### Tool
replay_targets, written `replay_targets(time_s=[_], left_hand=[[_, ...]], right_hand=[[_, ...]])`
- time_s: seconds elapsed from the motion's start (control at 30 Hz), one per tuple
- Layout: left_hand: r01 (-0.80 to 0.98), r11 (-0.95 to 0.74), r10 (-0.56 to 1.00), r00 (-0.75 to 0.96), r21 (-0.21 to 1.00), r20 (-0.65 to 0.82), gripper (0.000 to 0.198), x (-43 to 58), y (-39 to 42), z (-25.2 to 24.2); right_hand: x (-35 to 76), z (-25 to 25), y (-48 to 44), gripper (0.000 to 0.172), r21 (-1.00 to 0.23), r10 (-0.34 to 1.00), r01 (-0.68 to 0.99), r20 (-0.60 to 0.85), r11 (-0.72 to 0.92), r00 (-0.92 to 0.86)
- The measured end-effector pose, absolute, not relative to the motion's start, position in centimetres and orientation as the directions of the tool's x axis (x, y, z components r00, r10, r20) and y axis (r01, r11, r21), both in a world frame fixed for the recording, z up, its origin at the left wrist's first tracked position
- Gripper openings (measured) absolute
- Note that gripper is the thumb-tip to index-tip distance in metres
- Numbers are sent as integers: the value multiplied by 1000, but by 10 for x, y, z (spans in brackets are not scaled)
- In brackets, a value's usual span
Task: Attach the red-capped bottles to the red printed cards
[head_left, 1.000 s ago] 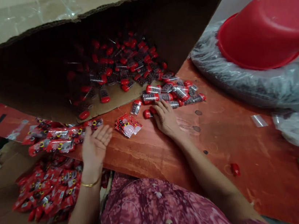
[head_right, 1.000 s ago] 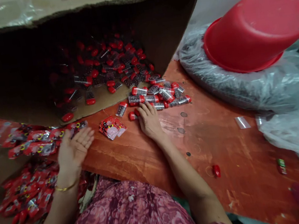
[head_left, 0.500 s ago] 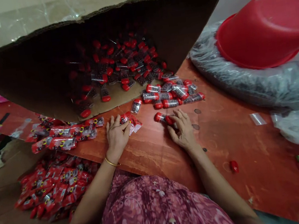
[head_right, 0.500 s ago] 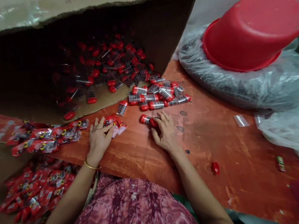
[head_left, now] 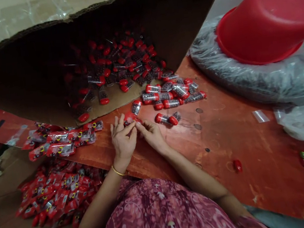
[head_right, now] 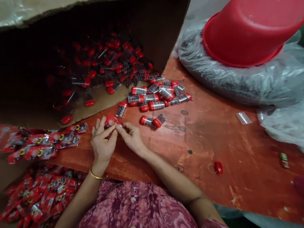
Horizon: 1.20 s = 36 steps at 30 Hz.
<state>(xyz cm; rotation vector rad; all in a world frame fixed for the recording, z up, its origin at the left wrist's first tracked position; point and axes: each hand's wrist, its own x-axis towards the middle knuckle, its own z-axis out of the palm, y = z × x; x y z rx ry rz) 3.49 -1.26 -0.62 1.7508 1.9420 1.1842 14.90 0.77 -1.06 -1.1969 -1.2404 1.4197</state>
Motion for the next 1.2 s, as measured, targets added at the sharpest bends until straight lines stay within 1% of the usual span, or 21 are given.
replay_targets(time_s=[0.07, 0.1, 0.17, 0.2, 0.23, 0.3, 0.37, 0.43, 0.53, 0.6, 0.7, 0.8, 0.87, 0.93, 0.97, 1.0, 1.03, 1.07, 1.1, 1.13, 1.2], left_hand=[[600, -28, 915, -306, 799, 262, 33, 37, -14, -5], [518, 11, 916, -348, 855, 199, 40, 38, -15, -4], [295, 119, 932, -362, 948, -5, 47, 39, -15, -2], [172, 183, 941, -316, 968, -122, 47, 40, -14, 1], [51, 250, 941, -247, 967, -231, 47, 40, -13, 3], [-154, 383, 910, -108, 911, -401, 49, 43, -12, 9], [-282, 465, 869, -33, 839, -493, 50, 47, -11, 14], [-324, 461, 866, -39, 826, -499, 49, 52, -11, 17], [-282, 351, 902, -153, 893, -403, 41, 61, -12, 14], [-219, 278, 922, -211, 935, -324, 36, 65, -12, 8], [-72, 215, 946, -230, 974, -226, 32, 68, -11, 2], [38, 211, 954, -224, 977, -198, 30, 70, -11, 0], [37, 219, 955, -211, 975, -207, 29, 71, -13, 0], [3, 217, 954, -212, 976, -212, 29, 72, -14, -1], [-21, 216, 953, -215, 976, -215, 29, 72, -14, -1], [-51, 215, 951, -217, 975, -221, 29, 72, -14, -1], [-89, 220, 948, -215, 971, -235, 29, 72, -13, -1], [-139, 237, 943, -206, 962, -262, 29, 72, -12, 1], [-194, 269, 934, -187, 943, -305, 30, 73, -11, 3], [-252, 311, 919, -164, 916, -357, 31, 73, -10, 6], [-352, 404, 880, -104, 844, -464, 34, 74, -8, 14]], right_hand=[[152, -11, 11, 42, -991, 987, -61, -108, -116, -120], [154, -12, 12, 42, -993, 990, -61, -99, -105, -101], [160, -11, 11, 42, -996, 996, -44, -70, -73, -60], [162, -11, 9, 43, -998, 998, -30, -58, -59, -41], [164, -11, 8, 43, -999, 999, -17, -45, -45, -20], [166, -10, 4, 41, -1000, 1000, 11, -12, -12, 28], [168, -10, 0, 38, -998, 997, 53, 41, 37, 65], [169, -10, -3, 36, -989, 990, 103, 112, 103, 86], [171, -9, -7, 34, -976, 980, 143, 177, 163, 90], [173, -9, -10, 35, -985, 987, 105, 142, 134, 78], [175, -8, -13, 33, -999, 998, -19, 32, 33, 49], [184, -7, -15, 32, -999, 999, -46, -27, -26, 22], [197, -5, -13, 29, -999, 999, 45, 6, 5, 32], [219, -2, -8, 24, -967, 991, 229, 124, 108, 57], [233, -1, -3, 22, -920, 977, 350, 205, 173, 55], [248, -1, 3, 20, -845, 963, 481, 271, 235, 6], [263, -2, 10, 21, -737, 944, 607, 321, 297, -72], [278, -4, 17, 28, -633, 932, 695, 324, 339, -160], [290, -7, 23, 35, -553, 921, 742, 306, 378, -241], [301, -11, 29, 41, -502, 909, 761, 284, 412, -304], [315, -20, 37, 44, -461, 888, 759, 239, 460, -393]])
